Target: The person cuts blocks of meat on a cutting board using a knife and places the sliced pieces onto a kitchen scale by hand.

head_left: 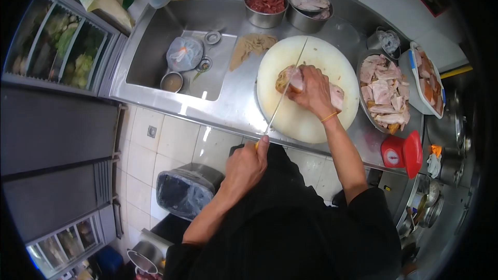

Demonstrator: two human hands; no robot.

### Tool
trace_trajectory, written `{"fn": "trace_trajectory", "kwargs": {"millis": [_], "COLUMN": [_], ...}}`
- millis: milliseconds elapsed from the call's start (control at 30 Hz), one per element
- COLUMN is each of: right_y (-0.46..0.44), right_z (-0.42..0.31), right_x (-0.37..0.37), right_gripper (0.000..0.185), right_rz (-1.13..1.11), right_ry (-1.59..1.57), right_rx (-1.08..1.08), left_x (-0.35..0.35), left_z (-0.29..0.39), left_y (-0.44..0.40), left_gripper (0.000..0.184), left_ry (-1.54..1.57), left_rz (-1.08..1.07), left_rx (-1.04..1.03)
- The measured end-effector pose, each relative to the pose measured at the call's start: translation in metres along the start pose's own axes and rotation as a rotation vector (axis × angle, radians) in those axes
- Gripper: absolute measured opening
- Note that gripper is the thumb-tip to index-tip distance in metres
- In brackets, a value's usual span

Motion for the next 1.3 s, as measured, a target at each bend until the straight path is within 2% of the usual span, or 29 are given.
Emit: {"fn": "trace_trajectory", "kwargs": {"millis": [200, 367, 533, 833, 900, 1100, 1200, 1300], "right_y": [0.006, 0.007, 0.002, -0.001, 0.0, 0.0, 0.0, 0.001], "right_z": [-0.005, -0.005, -0.001, 0.003, 0.002, 0.001, 0.001, -0.001], "right_x": [-0.005, -0.006, -0.004, -0.004, -0.006, -0.007, -0.007, -0.006], "right_gripper": [0.069, 0.071, 0.073, 0.071, 0.07, 0.067, 0.066, 0.065], "right_rz": [0.084, 0.111, 0.016, -0.008, -0.01, 0.006, 0.02, 0.014], "right_ry": [-0.009, 0.021, 0.019, -0.015, -0.004, 0.011, 0.021, 0.025], "right_rx": [-0.033, -0.049, -0.088, -0.062, -0.064, -0.041, -0.013, -0.013], "left_x": [0.004, 0.005, 0.005, 0.021, 0.019, -0.023, -0.031, -0.038], "left_z": [0.006, 0.007, 0.002, 0.011, 0.016, 0.017, 0.024, 0.031], "left_y": [0.007, 0.01, 0.019, 0.03, 0.017, -0.043, -0.073, -0.096], "left_gripper": [0.055, 0.054, 0.053, 0.051, 0.05, 0.05, 0.055, 0.06], "left_ry": [-0.025, -0.081, -0.116, -0.15, -0.121, -0.238, -0.147, -0.086], "left_rz": [-0.005, 0.044, 0.025, -0.055, -0.071, 0.075, 0.075, 0.06], "left_rx": [0.054, 0.022, 0.024, 0.107, 0.114, -0.176, -0.039, -0.006]}}
Point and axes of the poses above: each hand's wrist, its own y-axis away from the middle knuckle, its own x-axis out of the back of the hand, z = x × y, the point moved 4 cm from there along -y, towards the middle knuckle, and after that the axes turned 14 degrees about -y, right-handed, at the moved point
